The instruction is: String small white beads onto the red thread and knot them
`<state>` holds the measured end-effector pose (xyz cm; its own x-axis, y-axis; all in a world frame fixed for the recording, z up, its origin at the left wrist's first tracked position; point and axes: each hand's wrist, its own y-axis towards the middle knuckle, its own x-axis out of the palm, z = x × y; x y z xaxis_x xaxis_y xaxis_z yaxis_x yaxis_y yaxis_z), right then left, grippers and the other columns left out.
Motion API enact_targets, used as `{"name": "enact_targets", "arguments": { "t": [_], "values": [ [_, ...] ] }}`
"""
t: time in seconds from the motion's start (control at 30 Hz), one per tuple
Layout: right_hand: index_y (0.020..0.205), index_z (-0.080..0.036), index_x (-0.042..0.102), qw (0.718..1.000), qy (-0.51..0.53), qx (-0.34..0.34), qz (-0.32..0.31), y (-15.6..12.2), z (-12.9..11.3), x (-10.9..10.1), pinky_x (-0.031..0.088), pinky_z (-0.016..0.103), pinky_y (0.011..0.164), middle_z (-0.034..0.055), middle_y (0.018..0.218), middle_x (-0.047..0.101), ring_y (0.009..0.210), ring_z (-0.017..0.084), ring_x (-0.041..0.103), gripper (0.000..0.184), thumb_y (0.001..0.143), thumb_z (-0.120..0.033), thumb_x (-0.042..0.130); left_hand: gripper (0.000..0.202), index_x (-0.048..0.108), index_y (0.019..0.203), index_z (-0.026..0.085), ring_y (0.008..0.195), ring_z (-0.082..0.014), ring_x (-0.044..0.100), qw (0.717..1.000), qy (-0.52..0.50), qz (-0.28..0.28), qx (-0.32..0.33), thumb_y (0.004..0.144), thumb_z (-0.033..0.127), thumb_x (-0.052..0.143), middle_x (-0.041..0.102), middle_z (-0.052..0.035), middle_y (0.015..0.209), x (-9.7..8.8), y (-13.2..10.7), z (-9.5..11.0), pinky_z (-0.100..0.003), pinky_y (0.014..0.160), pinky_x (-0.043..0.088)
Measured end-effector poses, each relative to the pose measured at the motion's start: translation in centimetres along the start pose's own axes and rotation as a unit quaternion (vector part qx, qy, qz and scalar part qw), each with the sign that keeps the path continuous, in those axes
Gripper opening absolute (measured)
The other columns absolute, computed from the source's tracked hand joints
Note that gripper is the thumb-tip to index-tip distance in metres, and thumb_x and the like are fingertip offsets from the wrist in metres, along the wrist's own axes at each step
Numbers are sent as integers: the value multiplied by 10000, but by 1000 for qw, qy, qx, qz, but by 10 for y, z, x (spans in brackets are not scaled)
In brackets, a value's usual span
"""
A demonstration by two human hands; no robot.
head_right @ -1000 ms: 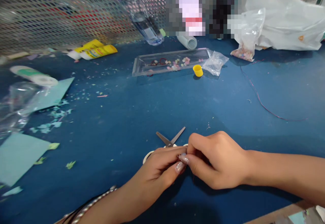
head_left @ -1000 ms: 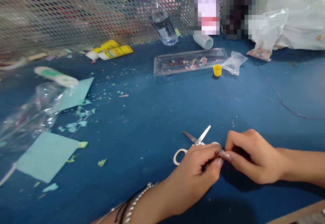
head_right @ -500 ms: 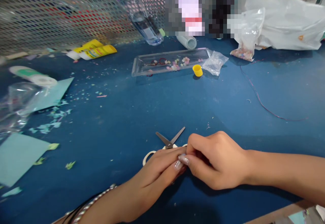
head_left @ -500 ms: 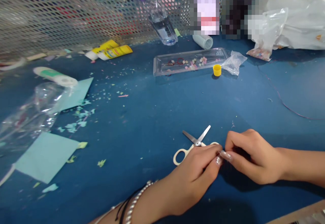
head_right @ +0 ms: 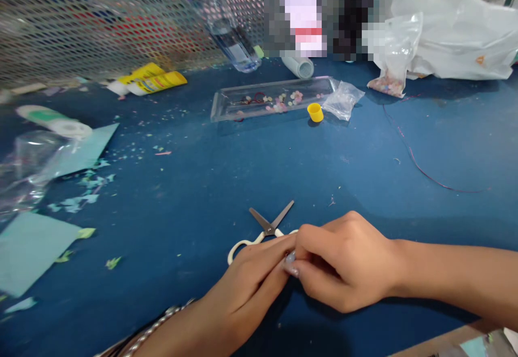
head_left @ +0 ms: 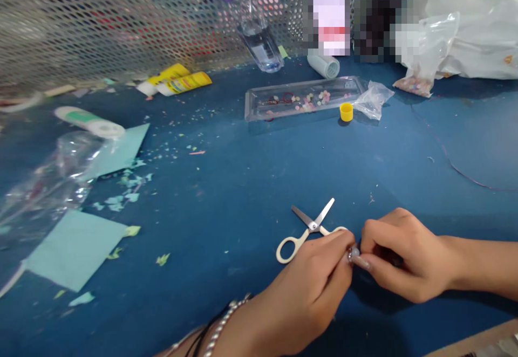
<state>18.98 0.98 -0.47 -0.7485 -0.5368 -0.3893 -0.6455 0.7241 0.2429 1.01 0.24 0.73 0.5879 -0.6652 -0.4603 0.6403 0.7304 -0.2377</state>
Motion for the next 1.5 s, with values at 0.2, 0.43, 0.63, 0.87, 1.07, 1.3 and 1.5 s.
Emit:
{"name": "enact_targets", "arguments": {
  "t": [0.2, 0.43, 0.63, 0.87, 1.07, 1.3, 1.5],
  "values": [
    [734, -188, 392, 998, 2, 62, -22, 1, 0, 1, 244, 190, 432, -80, 524, 369, 432, 58, 286, 121, 816, -145, 469, 274, 430, 652, 177, 528, -107, 417, 999, 7, 41, 7, 887, 196, 290, 469, 23, 597, 3, 2, -5, -226, 523, 330],
    [719, -161, 438, 946, 233, 220, -48, 9, -1, -9, 302, 151, 420, -66, 499, 440, 432, 49, 385, 204, 888, -273, 455, 346, 406, 619, 180, 435, -91, 337, 971, -230, -43, -38, 888, 320, 239, 384, 47, 488, -7, 7, -11, -220, 448, 293],
    [737, -145, 461, 909, 339, 229, -81, 11, -1, -12, 311, 156, 433, -67, 502, 446, 432, 40, 390, 358, 884, -472, 455, 249, 474, 683, 173, 474, -92, 375, 972, -229, -42, -37, 842, 321, 354, 420, 41, 529, -8, 5, -5, -212, 460, 293],
    [754, -142, 469, 894, 365, 247, -84, 11, 2, -13, 303, 146, 413, -71, 488, 450, 417, 40, 380, 286, 899, -389, 473, 289, 455, 667, 180, 493, -98, 418, 963, -266, -41, -6, 876, 347, 345, 430, 38, 521, -5, 4, -5, -204, 475, 330],
    [752, -138, 475, 885, 384, 246, -99, 12, 3, -14, 322, 150, 414, -67, 496, 460, 417, 39, 386, 316, 890, -423, 479, 314, 475, 695, 176, 461, -88, 367, 955, -288, -51, -53, 883, 408, 377, 432, 43, 522, -4, 2, -7, -214, 465, 309],
    [746, -135, 479, 882, 398, 235, -93, 13, 3, -14, 303, 149, 415, -69, 495, 468, 416, 33, 386, 283, 904, -371, 477, 382, 482, 687, 176, 431, -78, 334, 932, -352, -37, -85, 884, 483, 368, 418, 50, 507, -5, -1, -3, -200, 411, 258],
    [744, -134, 473, 882, 396, 236, -96, 14, 3, -14, 293, 143, 417, -69, 493, 464, 421, 31, 388, 257, 917, -324, 463, 370, 487, 699, 170, 412, -69, 321, 926, -363, -48, -92, 867, 495, 430, 412, 59, 494, -6, 1, -4, -190, 395, 239]
  ]
}}
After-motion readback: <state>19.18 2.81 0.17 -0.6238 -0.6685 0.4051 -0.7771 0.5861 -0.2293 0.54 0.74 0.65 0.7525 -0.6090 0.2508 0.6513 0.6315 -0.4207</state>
